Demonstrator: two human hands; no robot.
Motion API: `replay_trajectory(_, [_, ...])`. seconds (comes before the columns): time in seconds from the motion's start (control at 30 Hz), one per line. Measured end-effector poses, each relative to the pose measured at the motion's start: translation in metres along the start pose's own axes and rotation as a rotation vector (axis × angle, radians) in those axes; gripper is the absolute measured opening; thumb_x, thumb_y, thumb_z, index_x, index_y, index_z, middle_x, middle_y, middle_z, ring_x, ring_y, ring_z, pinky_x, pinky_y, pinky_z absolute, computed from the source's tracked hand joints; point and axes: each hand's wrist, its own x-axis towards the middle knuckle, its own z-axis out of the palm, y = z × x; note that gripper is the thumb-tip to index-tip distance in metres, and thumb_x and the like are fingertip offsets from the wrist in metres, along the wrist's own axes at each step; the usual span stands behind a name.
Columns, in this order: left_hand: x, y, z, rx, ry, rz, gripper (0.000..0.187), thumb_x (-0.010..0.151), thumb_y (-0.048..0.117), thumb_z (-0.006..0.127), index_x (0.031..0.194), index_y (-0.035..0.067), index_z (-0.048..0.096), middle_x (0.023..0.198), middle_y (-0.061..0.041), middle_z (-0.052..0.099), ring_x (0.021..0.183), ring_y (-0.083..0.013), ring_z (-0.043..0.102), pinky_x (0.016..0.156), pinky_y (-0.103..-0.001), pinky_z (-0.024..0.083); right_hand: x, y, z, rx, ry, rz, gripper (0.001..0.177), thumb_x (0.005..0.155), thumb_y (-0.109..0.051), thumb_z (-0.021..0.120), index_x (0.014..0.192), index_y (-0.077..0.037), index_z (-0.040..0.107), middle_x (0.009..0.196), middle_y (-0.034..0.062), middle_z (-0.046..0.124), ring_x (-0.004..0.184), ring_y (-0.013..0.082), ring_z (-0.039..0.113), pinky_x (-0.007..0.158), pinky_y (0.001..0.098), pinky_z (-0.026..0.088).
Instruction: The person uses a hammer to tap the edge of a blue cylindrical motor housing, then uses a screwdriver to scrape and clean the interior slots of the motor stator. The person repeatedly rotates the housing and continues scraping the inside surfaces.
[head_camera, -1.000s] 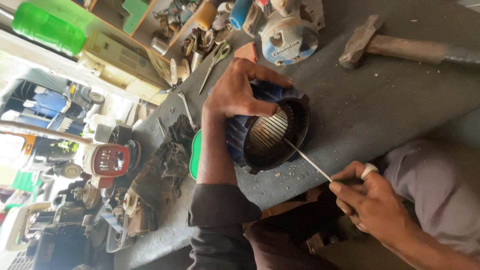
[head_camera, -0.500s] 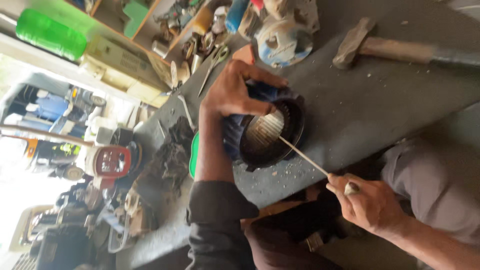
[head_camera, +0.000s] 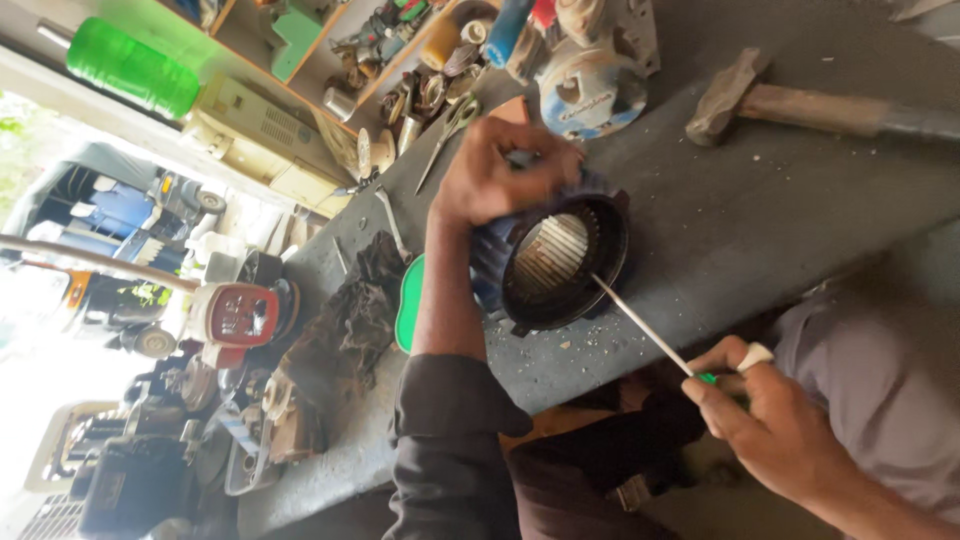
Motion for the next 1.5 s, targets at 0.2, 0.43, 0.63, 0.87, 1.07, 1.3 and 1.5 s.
replay_trajectory(0.2, [-0.014,-0.006,0.011,0.235,0.504,-0.178,0.023,0.089,0.025,0.075,0.100,0.006,0.081,0.097,-0.007,0.082,0.093,-0.0175,0.080,0.090,-0.032,0.060,-0.014,0.038,-0.021,-0.339,0.003,-0.047,0.032,0.098,-0.035,0.066,0.117,-0.009,0.062,0.073,0.0049,0.062,0.059,0.0162,0.059,0.051,0.0315,0.052])
replay_trajectory(0.43, [-0.050,0.009,0.027,0.171,0.491,-0.376,0.039,0.097,0.035,0.065,0.124,0.008,0.075,0.140,-0.017,0.065,0.132,-0.0265,0.060,0.111,-0.037,0.045,-0.009,0.090,-0.046,-0.267,0.255,-0.267,0.044,0.090,-0.034,0.069,0.120,-0.004,0.057,0.064,0.0043,0.061,0.053,0.0167,0.060,0.047,0.0338,0.050])
replay_trajectory(0.63, [-0.072,0.007,0.055,0.143,0.818,-0.431,0.050,0.099,0.035,0.061,0.139,0.004,0.066,0.151,-0.021,0.055,0.144,-0.0321,0.047,0.120,-0.042,0.033,0.016,0.106,-0.073,-0.502,0.251,-0.362,0.048,0.092,-0.035,0.074,0.128,-0.009,0.059,0.064,0.0019,0.059,0.041,0.0146,0.053,0.036,0.0275,0.042])
replay_trajectory(0.87, [-0.123,0.043,0.141,0.045,1.358,-0.543,0.047,0.094,0.031,0.063,0.130,0.001,0.063,0.130,-0.016,0.064,0.122,-0.0262,0.060,0.107,-0.043,0.048,0.026,0.122,-0.112,-0.739,0.440,-1.138,0.036,0.089,-0.011,0.073,0.121,-0.005,0.058,0.108,0.0321,0.071,0.046,0.0139,0.053,0.033,0.0311,0.041])
replay_trajectory(1.07, [-0.146,0.074,0.232,0.661,0.852,-0.746,0.037,0.096,0.028,0.062,0.119,0.002,0.074,0.134,-0.018,0.069,0.133,-0.0350,0.058,0.117,-0.053,0.034,0.028,0.107,-0.117,-0.725,0.463,-1.309,0.035,0.092,-0.012,0.070,0.123,-0.006,0.056,0.110,0.0322,0.069,0.066,0.0209,0.064,0.043,0.0267,0.046])
replay_trajectory(1.3, [-0.129,0.110,0.295,0.667,0.606,-0.543,0.057,0.097,0.028,0.071,0.140,-0.009,0.061,0.154,-0.029,0.050,0.150,-0.0426,0.044,0.127,-0.059,0.024,0.009,0.110,-0.100,-0.432,0.385,-0.864,0.041,0.092,-0.017,0.076,0.122,0.007,0.062,0.088,0.0158,0.069,0.070,0.0182,0.068,0.054,0.0255,0.052])
replay_trajectory(1.5, [-0.135,0.140,0.296,0.668,0.593,-0.372,0.041,0.087,0.022,0.079,0.126,0.010,0.074,0.148,-0.016,0.061,0.145,-0.0318,0.056,0.127,-0.055,0.031,0.018,0.124,-0.094,-0.744,0.390,-1.305,0.030,0.096,-0.018,0.068,0.119,-0.003,0.058,0.115,0.0286,0.069,0.076,0.0224,0.069,0.054,0.0234,0.050])
